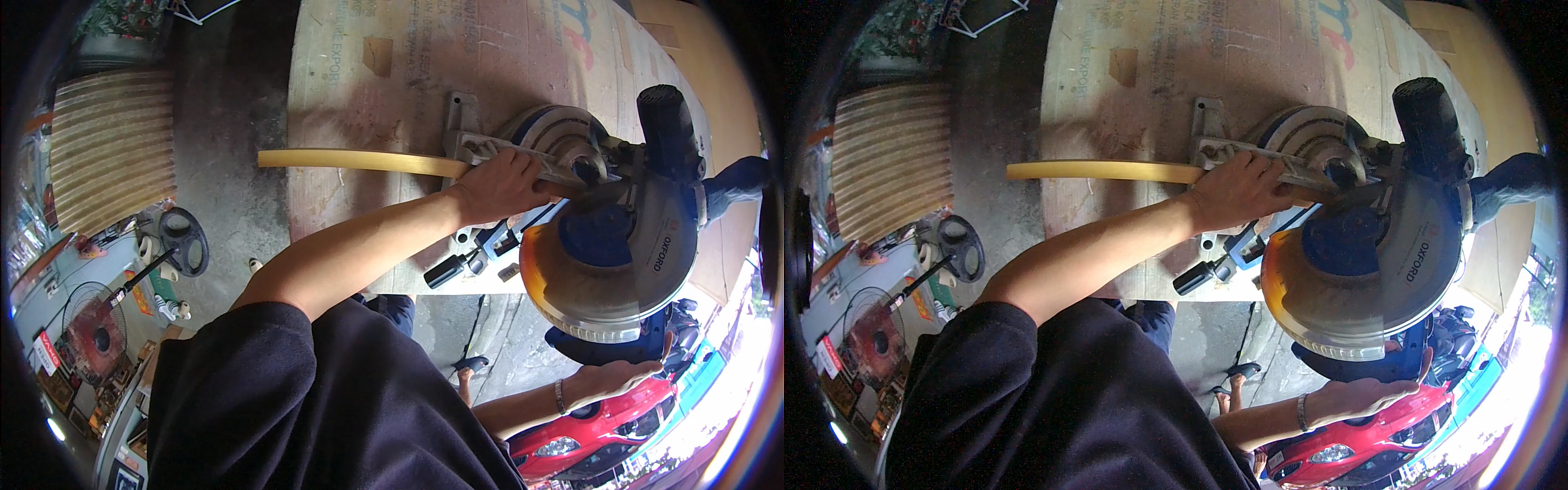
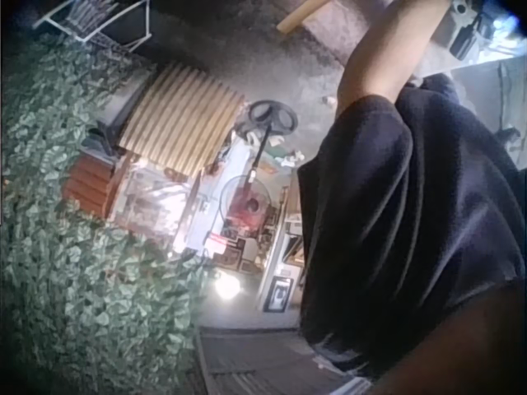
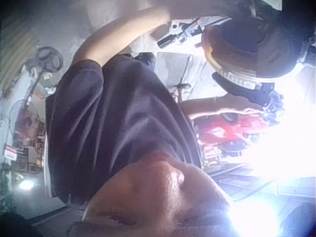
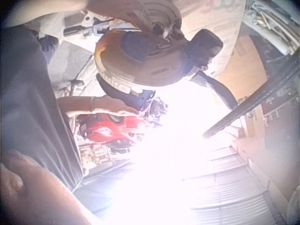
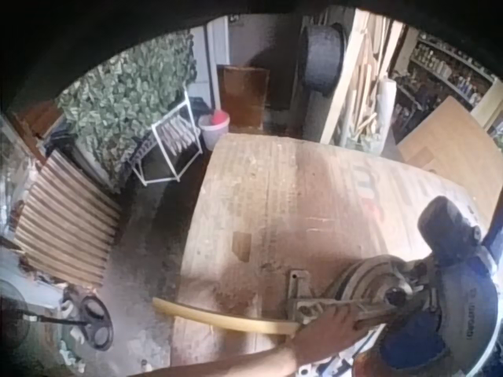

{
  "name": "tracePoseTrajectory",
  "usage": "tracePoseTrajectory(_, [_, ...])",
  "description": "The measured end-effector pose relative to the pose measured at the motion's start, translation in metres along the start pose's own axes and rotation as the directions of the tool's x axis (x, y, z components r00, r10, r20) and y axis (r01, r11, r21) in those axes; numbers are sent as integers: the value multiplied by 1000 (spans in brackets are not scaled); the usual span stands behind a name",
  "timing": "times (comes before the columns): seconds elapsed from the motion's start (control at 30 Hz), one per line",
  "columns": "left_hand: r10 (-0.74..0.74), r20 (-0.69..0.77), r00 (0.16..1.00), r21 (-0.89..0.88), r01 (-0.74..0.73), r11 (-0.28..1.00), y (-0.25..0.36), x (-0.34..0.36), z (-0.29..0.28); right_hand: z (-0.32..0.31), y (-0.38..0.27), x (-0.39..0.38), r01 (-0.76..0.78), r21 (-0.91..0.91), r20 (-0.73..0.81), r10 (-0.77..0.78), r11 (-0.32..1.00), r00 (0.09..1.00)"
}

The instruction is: The person uses a miter saw to cut several thin wooden strips into shorter pieces. They position each strip under the blade, lower the saw to make a cut, and then remove the cut piece before repeating the process with the next strip.

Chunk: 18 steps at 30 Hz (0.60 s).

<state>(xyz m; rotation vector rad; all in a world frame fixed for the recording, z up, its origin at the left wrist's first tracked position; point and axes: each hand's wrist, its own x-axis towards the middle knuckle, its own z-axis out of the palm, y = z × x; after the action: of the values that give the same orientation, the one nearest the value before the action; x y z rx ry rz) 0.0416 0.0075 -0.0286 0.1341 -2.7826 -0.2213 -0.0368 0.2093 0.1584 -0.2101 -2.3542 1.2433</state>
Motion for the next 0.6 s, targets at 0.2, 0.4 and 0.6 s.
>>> tracePoseTrajectory(0.2, [-5, 42, 999, -2, 5, 1000, 0, 1, -2, 0, -1, -6, 114, -33, 63, -112, 993, 992])
tracePoseTrajectory(0.4, [-6, 89, 996, -29, 9, 1000, 0, 1, -4, 0, 10, -14, 204, -73, 78, -198, 976, 977])
tracePoseTrajectory(0.6, [5, 111, 994, -2, -5, 1000, 1, 2, -2, -3, 30, -21, 323, -116, 116, -310, 939, 943])
